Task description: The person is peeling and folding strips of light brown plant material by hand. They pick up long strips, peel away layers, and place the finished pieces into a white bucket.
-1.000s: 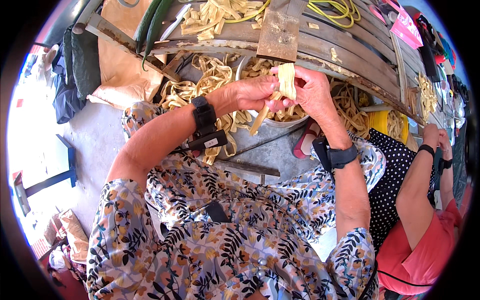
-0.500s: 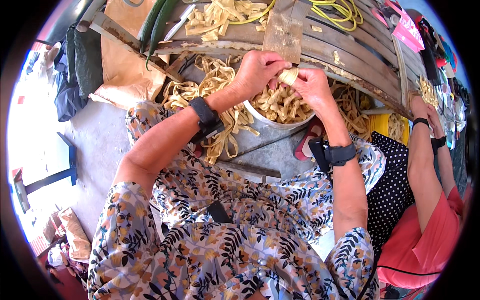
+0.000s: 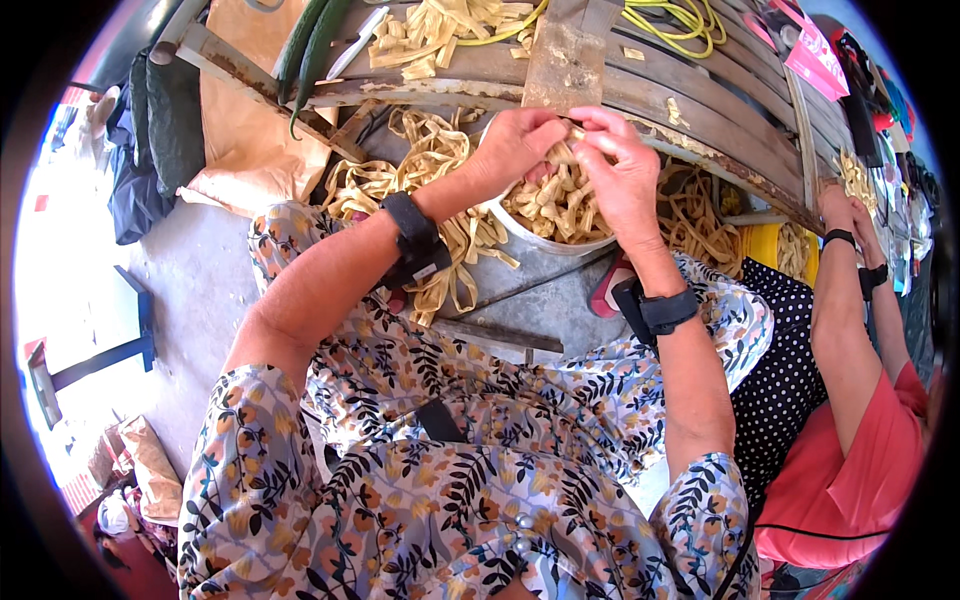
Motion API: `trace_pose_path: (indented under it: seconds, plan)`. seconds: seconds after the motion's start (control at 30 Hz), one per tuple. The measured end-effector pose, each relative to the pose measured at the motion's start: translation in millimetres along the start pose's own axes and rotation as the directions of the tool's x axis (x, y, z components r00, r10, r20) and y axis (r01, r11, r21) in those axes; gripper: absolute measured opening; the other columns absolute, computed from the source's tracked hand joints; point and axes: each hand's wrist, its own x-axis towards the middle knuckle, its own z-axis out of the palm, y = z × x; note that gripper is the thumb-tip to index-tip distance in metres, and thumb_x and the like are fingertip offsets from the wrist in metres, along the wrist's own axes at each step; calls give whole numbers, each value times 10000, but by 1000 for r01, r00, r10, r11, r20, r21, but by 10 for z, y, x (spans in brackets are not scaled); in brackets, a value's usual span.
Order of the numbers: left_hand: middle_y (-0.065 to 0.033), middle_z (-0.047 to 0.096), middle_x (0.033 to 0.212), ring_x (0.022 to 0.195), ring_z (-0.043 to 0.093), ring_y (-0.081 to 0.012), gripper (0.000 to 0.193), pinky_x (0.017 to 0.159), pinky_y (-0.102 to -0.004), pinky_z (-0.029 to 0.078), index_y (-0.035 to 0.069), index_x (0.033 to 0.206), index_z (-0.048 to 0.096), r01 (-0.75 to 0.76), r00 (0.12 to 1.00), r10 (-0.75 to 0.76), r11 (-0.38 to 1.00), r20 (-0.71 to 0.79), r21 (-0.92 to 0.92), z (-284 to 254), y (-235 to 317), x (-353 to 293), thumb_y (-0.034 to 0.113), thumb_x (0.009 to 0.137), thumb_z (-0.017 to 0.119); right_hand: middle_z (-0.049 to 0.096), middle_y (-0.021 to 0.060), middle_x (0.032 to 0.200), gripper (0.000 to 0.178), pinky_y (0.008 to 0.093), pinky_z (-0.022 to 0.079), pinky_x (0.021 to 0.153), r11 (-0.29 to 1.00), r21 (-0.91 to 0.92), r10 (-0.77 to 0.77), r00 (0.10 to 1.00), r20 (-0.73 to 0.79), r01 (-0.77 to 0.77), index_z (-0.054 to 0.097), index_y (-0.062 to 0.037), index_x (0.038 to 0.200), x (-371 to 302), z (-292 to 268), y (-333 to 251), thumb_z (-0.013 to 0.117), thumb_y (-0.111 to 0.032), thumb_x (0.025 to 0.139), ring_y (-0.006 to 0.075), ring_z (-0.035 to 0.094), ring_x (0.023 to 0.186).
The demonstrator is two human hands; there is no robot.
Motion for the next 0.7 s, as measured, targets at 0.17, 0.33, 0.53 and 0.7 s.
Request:
trace_pose_path:
  seconds: [0.17,0.33,0.53,0.7]
  plan:
    - [59,442,661,529,353,-15,248,491,-131,283,29,959,547,189,971,-105,890,217,-416,-52,93,-46,259,870,521,587,64,1051,83,244,430,794,821,516,341,935,-97,-245,646,47,794,106,-136,-34,624,-9,737,126,539,901]
    - [72,401,627,513,294,-6,237,450,-157,227,37,914,584,154,975,-87,929,204,-338,9,23,-14,263,879,521,580,56,1069,94,222,449,768,595,726,584,806,-96,-345,652,34,822,183,-308,11,613,-33,767,101,552,883]
    - [83,342,574,458,261,-3,211,415,-148,208,34,845,544,291,891,-83,859,447,-421,-139,-3,-27,229,899,484,601,54,1018,179,193,469,681,561,674,587,805,84,-480,632,18,902,148,-346,37,641,-114,782,91,561,846]
    - [93,313,561,441,247,-1,216,394,-150,184,35,836,519,372,851,-118,824,512,-428,-159,20,-86,230,909,464,588,3,769,226,156,403,475,561,526,531,765,364,-639,613,-15,937,103,-268,-82,655,-175,784,43,512,632]
